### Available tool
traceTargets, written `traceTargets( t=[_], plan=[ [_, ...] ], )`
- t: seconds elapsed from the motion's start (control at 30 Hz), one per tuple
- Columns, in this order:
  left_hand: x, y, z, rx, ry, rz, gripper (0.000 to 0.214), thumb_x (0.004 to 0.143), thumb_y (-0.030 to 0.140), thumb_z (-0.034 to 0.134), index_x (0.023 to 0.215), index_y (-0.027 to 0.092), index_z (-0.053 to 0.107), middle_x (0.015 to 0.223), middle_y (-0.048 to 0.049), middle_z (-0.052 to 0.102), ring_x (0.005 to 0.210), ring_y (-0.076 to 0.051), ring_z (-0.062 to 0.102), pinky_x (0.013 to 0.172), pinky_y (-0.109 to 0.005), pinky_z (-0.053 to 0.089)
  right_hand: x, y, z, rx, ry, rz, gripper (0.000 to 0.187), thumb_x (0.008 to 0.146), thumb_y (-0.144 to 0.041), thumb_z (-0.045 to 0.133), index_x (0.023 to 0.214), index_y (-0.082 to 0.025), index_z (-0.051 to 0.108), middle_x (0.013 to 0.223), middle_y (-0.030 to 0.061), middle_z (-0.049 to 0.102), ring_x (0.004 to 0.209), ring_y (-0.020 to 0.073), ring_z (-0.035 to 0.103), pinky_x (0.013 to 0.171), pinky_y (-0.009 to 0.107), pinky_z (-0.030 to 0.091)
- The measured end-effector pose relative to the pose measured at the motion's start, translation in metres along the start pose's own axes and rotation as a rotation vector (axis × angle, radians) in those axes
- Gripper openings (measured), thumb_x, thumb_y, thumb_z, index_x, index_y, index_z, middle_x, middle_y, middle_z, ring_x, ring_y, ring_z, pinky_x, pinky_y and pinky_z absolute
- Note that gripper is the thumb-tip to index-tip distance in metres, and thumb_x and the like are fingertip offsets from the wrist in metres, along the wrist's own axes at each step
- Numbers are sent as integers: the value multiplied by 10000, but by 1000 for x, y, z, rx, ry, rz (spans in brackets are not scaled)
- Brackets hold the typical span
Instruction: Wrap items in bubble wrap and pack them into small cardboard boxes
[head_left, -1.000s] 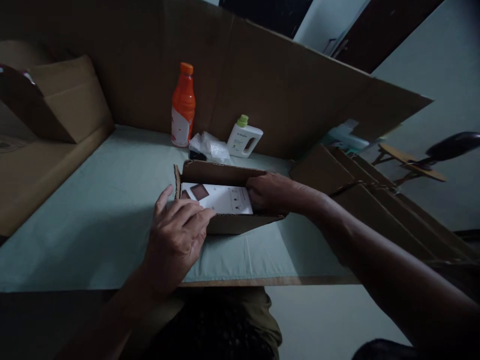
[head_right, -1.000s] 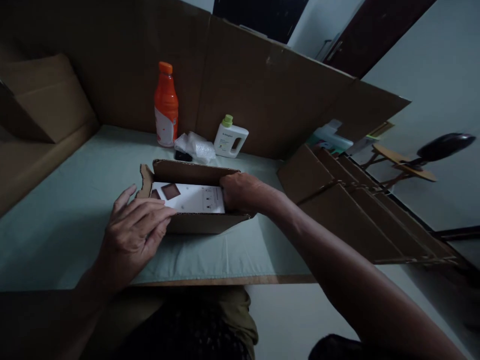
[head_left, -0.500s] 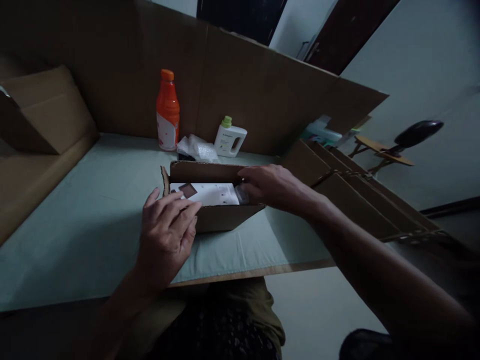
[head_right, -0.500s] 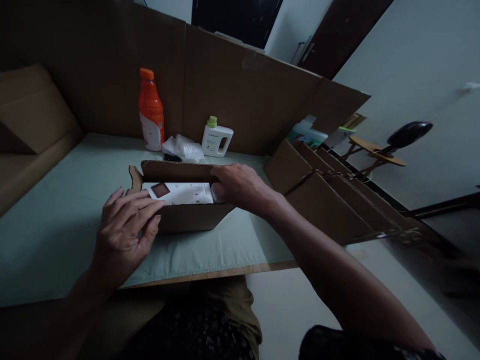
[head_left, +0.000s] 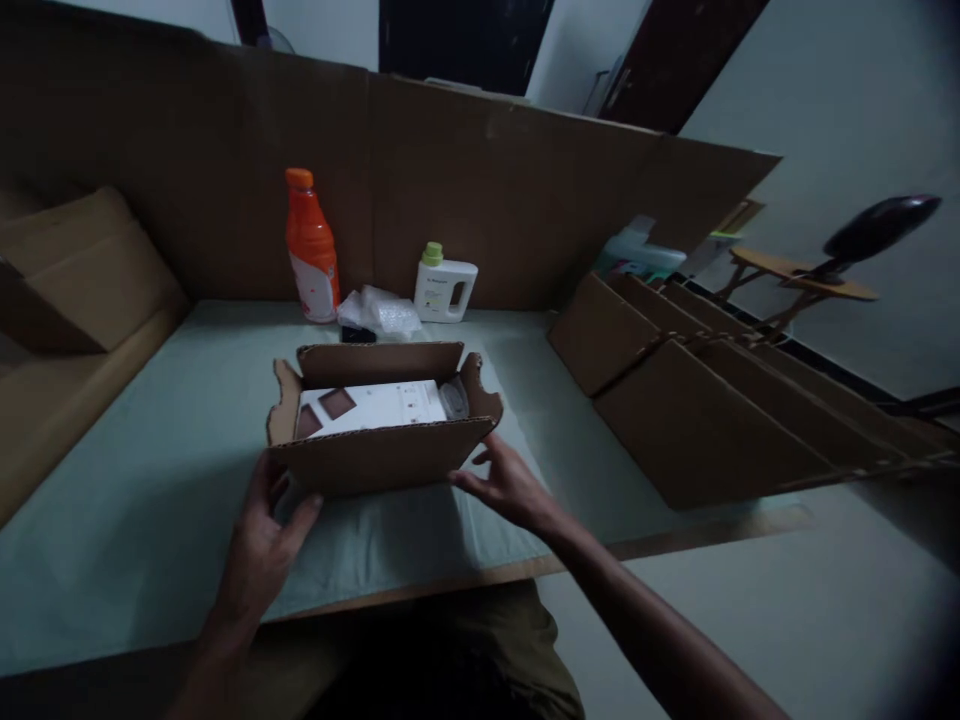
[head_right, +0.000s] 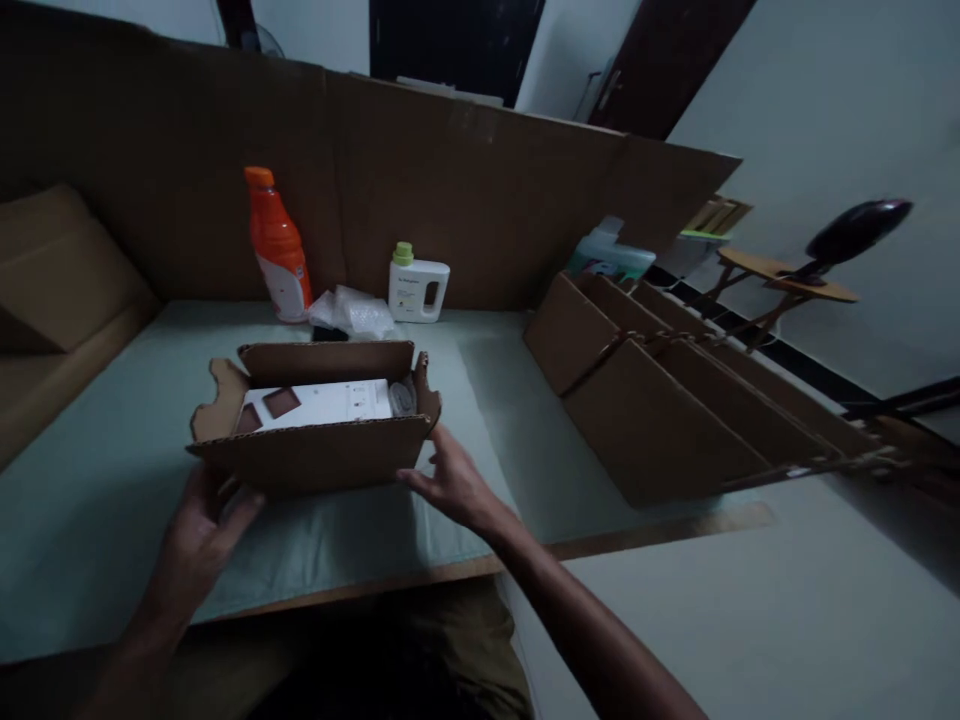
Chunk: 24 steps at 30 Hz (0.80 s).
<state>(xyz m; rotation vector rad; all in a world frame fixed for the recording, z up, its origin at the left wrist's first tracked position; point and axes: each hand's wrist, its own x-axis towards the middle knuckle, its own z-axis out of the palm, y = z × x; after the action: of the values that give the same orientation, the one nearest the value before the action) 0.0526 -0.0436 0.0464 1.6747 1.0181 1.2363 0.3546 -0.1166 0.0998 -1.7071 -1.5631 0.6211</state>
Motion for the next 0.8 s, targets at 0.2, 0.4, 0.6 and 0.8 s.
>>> traceTargets(
  t=[0.2,0.4,0.6,0.8],
  plan=[
    [22,14,26,-12,43,-266,652,787,386,759,1388,289,524,1256,-62,657,1191,-310,636,1074,-489,504,32,-17,7,-113,92,-107,505,780,-182,683,1267,-214,551,1165,82,684,1001,242,635,881,372,530],
    [38,31,95,-121,-139,-162,642,796,321,699,1407,260,509,1318,-72,645,1146,-259,656,971,-394,557,-14,17,-45,-173,363,-25,290,829,-279,643,1105,-197,602,1058,98,689,926,258,645,806,375,541],
    [56,25,160,-170,-337,-80,633,806,270,614,1421,219,475,1334,-103,640,1173,-262,640,1013,-436,521,-61,65,-56,-176,492,161,326,826,-340,627,1109,-182,595,1049,120,700,915,277,663,778,389,548],
    [124,15,238,-153,-482,114,641,753,235,567,1389,179,509,1314,-108,650,1187,-267,610,1014,-434,511,-48,115,-78,-182,655,199,481,831,-335,613,1270,-146,560,1197,174,683,1085,321,658,895,448,548]
  ],
)
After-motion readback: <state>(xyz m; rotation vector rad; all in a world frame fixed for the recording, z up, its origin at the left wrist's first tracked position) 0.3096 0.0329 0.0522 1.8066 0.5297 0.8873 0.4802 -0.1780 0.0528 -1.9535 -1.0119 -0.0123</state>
